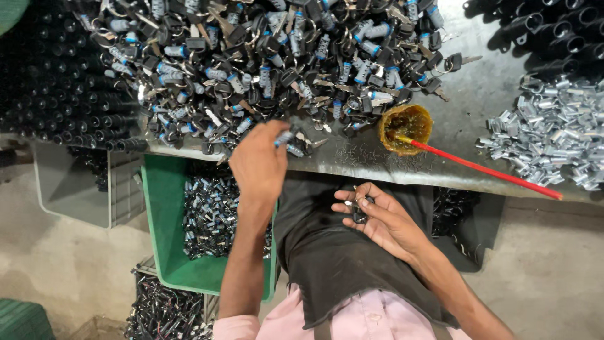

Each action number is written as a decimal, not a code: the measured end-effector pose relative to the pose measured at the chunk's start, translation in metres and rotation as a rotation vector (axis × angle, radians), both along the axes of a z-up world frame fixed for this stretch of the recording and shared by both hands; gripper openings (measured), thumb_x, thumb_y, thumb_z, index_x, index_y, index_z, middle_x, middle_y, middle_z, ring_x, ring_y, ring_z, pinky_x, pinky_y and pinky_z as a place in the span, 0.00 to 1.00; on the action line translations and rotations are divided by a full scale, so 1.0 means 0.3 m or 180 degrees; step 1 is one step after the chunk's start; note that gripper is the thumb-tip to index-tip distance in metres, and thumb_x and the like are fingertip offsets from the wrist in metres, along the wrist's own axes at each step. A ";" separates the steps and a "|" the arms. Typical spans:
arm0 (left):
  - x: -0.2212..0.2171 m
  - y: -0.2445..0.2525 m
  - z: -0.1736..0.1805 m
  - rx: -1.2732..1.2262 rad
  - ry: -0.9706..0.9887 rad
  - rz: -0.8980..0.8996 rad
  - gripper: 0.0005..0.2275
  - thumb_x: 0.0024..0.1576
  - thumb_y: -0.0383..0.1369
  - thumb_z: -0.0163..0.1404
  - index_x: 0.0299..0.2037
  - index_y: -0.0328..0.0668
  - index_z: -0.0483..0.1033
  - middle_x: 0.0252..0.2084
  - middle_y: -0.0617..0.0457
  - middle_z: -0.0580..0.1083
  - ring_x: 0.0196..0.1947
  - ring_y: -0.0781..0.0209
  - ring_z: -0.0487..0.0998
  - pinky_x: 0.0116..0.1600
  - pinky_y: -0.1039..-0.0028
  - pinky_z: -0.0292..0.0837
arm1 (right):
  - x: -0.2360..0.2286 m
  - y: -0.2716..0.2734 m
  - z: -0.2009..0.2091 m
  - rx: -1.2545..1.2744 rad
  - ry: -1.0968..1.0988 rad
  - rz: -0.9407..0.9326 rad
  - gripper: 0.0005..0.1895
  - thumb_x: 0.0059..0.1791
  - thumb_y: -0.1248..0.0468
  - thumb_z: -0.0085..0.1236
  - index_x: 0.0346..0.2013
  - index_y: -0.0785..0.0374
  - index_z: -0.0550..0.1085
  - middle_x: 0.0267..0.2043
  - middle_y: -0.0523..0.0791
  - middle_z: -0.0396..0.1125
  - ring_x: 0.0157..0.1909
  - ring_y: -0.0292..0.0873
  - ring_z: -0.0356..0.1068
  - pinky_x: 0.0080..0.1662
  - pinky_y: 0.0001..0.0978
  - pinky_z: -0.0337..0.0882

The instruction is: The person repeatedly picks small cylindrical key components from a green bin, applies a yellow substance with a red-handled brush, and inserts a metal key blade into each component. The finished assemblies are placed into a pile on the metal table.

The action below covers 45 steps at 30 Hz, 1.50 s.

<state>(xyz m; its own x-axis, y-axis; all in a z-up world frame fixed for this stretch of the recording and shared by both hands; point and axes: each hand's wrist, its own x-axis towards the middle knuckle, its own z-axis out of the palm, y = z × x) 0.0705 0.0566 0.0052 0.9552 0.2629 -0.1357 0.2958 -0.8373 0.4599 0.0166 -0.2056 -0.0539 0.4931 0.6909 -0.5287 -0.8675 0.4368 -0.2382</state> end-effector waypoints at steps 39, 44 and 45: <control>-0.076 0.008 0.069 -0.0015 -0.0279 0.0056 0.07 0.57 0.29 0.57 0.43 0.41 0.77 0.36 0.45 0.79 0.36 0.42 0.79 0.38 0.57 0.71 | -0.007 -0.043 0.019 -0.0076 -0.0049 0.0023 0.06 0.56 0.62 0.51 0.44 0.60 0.67 0.64 0.53 0.63 0.65 0.49 0.66 0.59 0.41 0.70; -0.096 -0.020 0.012 0.0194 0.0428 0.0380 0.09 0.56 0.37 0.58 0.39 0.41 0.76 0.34 0.45 0.78 0.34 0.40 0.78 0.37 0.53 0.70 | -0.012 -0.136 0.043 -0.0226 -0.0064 -0.0080 0.05 0.56 0.62 0.50 0.44 0.60 0.67 0.65 0.55 0.62 0.67 0.52 0.64 0.60 0.45 0.68; -0.096 -0.027 0.000 0.0206 0.0352 0.0395 0.09 0.57 0.38 0.58 0.39 0.41 0.76 0.33 0.44 0.78 0.34 0.39 0.78 0.37 0.53 0.70 | -0.013 -0.160 0.047 -0.0243 -0.0098 -0.0100 0.05 0.56 0.63 0.50 0.44 0.60 0.67 0.65 0.55 0.62 0.67 0.53 0.64 0.60 0.45 0.68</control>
